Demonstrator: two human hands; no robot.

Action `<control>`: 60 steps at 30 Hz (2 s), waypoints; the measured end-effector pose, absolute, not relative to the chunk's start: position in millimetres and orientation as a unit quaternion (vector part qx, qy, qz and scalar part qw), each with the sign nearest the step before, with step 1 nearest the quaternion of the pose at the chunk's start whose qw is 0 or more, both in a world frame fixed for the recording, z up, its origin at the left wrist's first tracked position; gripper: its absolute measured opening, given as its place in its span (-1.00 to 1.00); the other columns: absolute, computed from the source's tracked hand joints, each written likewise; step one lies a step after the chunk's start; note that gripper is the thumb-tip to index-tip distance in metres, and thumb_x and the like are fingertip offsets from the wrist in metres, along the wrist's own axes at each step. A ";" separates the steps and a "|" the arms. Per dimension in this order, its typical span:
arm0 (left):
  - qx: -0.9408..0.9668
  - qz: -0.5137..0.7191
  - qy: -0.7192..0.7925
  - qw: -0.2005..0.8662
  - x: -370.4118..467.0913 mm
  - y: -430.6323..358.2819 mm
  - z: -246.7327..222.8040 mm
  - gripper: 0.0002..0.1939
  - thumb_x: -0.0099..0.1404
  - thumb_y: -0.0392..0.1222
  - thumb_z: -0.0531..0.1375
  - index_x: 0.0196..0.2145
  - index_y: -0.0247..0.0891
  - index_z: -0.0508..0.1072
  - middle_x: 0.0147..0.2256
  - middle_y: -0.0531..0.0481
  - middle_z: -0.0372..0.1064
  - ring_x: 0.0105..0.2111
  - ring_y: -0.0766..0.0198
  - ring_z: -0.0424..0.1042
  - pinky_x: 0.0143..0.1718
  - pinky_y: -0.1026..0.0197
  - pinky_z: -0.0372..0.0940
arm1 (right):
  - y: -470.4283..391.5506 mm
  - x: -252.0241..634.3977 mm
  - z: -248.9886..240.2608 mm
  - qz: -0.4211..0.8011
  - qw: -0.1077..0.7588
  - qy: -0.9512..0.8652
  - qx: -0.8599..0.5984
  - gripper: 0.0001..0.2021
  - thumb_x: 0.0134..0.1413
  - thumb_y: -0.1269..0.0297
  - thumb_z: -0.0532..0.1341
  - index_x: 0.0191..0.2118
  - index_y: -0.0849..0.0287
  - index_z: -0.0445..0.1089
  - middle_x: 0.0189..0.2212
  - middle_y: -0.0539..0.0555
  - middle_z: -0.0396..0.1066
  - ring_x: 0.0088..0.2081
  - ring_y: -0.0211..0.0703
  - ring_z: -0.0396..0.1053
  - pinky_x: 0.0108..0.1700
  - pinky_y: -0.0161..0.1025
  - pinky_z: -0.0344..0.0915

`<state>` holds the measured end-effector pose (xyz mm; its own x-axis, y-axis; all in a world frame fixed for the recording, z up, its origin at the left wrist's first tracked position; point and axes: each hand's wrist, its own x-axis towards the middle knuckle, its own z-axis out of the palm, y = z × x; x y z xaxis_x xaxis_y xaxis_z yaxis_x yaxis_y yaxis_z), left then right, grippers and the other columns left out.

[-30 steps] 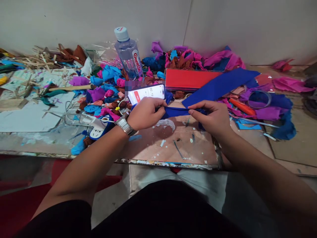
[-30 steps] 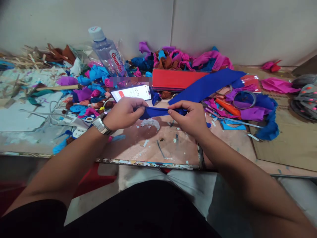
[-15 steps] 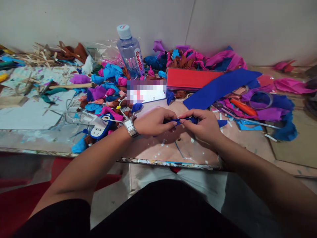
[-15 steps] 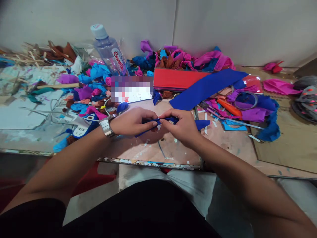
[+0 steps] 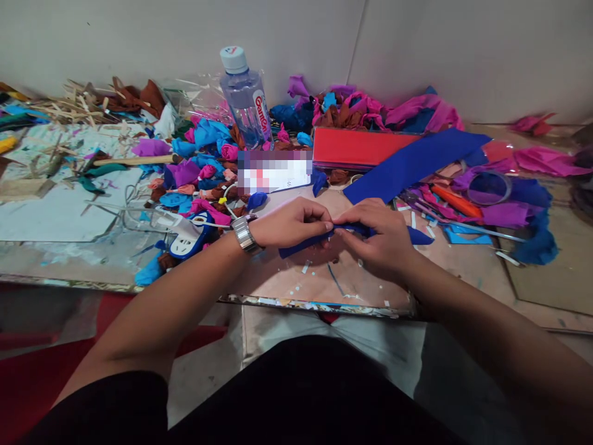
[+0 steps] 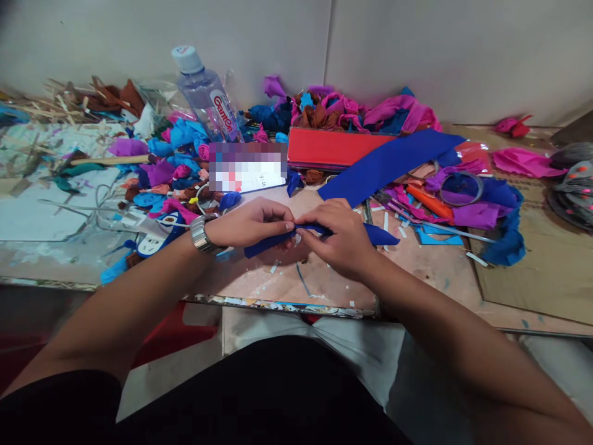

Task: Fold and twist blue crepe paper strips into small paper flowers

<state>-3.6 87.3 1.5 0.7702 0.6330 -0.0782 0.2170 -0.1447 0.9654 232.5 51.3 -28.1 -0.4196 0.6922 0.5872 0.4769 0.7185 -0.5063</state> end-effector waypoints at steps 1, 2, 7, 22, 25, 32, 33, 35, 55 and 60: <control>0.733 0.180 0.291 0.588 -3.7 87.4 0.8 -0.71 0.48 -0.08 0.21 -0.31 -0.34 0.56 -0.35 -0.11 0.61 -0.38 0.33 0.56 -0.27 0.29 0.46 | 51.5 233.0 -27.6 0.112 0.401 -0.841 -0.345 -0.91 0.28 0.28 0.37 -0.12 0.01 0.57 -0.26 0.04 0.65 -0.20 -0.01 0.55 0.00 0.05 0.30; 0.731 0.181 0.294 0.588 -3.7 87.4 0.5 -0.72 0.48 -0.10 0.21 -0.31 -0.34 0.56 -0.35 -0.10 0.61 -0.38 0.34 0.56 -0.27 0.29 0.46 | 51.8 233.5 -27.0 0.093 0.394 -0.850 -0.338 -0.91 0.28 0.29 0.36 -0.11 0.01 0.56 -0.26 0.04 0.65 -0.19 0.00 0.55 0.02 0.06 0.29; 0.730 0.179 0.303 0.585 -2.6 85.9 2.1 -0.70 0.50 -0.09 0.18 -0.30 -0.34 0.57 -0.36 -0.08 0.60 -0.40 0.38 0.54 -0.33 0.34 0.42 | 52.6 233.9 -25.4 0.051 0.370 -0.865 -0.336 -0.91 0.30 0.34 0.31 -0.14 -0.01 0.53 -0.27 0.02 0.64 -0.18 0.00 0.55 0.04 0.07 0.25; 0.861 0.225 0.338 0.305 0.3 76.6 3.9 -0.66 0.50 -0.04 0.15 -0.32 -0.28 0.58 -0.44 0.01 0.55 -0.49 0.35 0.40 -0.40 0.27 0.17 | 55.0 230.5 -32.5 0.112 0.368 -0.833 -0.397 -0.98 0.33 0.27 0.30 -0.17 0.03 0.50 -0.25 0.04 0.62 -0.18 0.02 0.52 -0.05 0.01 0.27; 0.887 0.221 0.334 0.230 0.6 75.6 3.1 -0.66 0.52 -0.05 0.12 -0.31 -0.26 0.58 -0.46 0.00 0.53 -0.48 0.31 0.41 -0.39 0.22 0.13 | 54.5 230.0 -33.6 0.129 0.370 -0.825 -0.406 -0.97 0.32 0.29 0.30 -0.16 0.03 0.49 -0.21 0.04 0.62 -0.16 0.03 0.51 -0.06 0.00 0.27; 0.910 0.229 0.321 0.130 3.9 74.7 -9.8 -0.70 0.55 -0.09 0.11 -0.19 -0.23 0.60 -0.42 -0.04 0.56 -0.42 0.24 0.49 -0.40 0.17 0.06 | 53.8 229.3 -30.1 0.154 0.357 -0.821 -0.419 -0.94 0.32 0.36 0.25 -0.17 0.05 0.45 -0.22 0.07 0.57 -0.12 0.06 0.45 -0.07 0.00 0.27; 0.912 0.230 0.318 0.120 4.2 74.4 -11.2 -0.71 0.55 -0.11 0.11 -0.17 -0.23 0.61 -0.39 -0.05 0.57 -0.40 0.23 0.51 -0.39 0.16 0.07 | 53.9 229.2 -29.7 0.154 0.352 -0.822 -0.420 -0.94 0.32 0.37 0.24 -0.17 0.05 0.44 -0.22 0.08 0.56 -0.12 0.06 0.44 -0.07 0.01 0.27; 0.916 0.227 0.313 0.106 4.4 74.1 -13.1 -0.72 0.56 -0.12 0.10 -0.15 -0.23 0.60 -0.35 -0.06 0.60 -0.37 0.22 0.53 -0.37 0.16 0.09 | 54.1 228.9 -29.4 0.156 0.343 -0.824 -0.422 -0.93 0.31 0.38 0.22 -0.18 0.05 0.42 -0.21 0.09 0.55 -0.11 0.07 0.43 -0.07 0.01 0.27; 0.874 0.243 0.332 0.260 2.8 75.3 -4.3 -0.71 0.50 -0.09 0.15 -0.25 -0.26 0.60 -0.37 -0.01 0.60 -0.41 0.30 0.49 -0.32 0.23 0.22 | 52.0 229.6 -26.0 0.213 0.373 -0.791 -0.435 -0.95 0.28 0.33 0.31 -0.18 0.06 0.52 -0.26 0.05 0.55 -0.15 0.01 0.46 -0.09 -0.06 0.30; 0.866 0.236 0.335 0.287 1.6 76.1 -2.6 -0.73 0.47 -0.12 0.16 -0.24 -0.28 0.62 -0.37 -0.01 0.59 -0.42 0.32 0.46 -0.33 0.23 0.22 | 52.4 231.7 -26.3 0.209 0.381 -0.797 -0.419 -0.94 0.26 0.35 0.32 -0.17 0.05 0.53 -0.25 0.05 0.58 -0.12 0.03 0.47 -0.04 -0.03 0.33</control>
<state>1.6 76.1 -2.6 0.6638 0.7159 0.2166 0.4441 -0.6103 0.6560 231.7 52.4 -26.3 -0.3586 0.8272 0.4326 0.5084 0.5617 -0.6527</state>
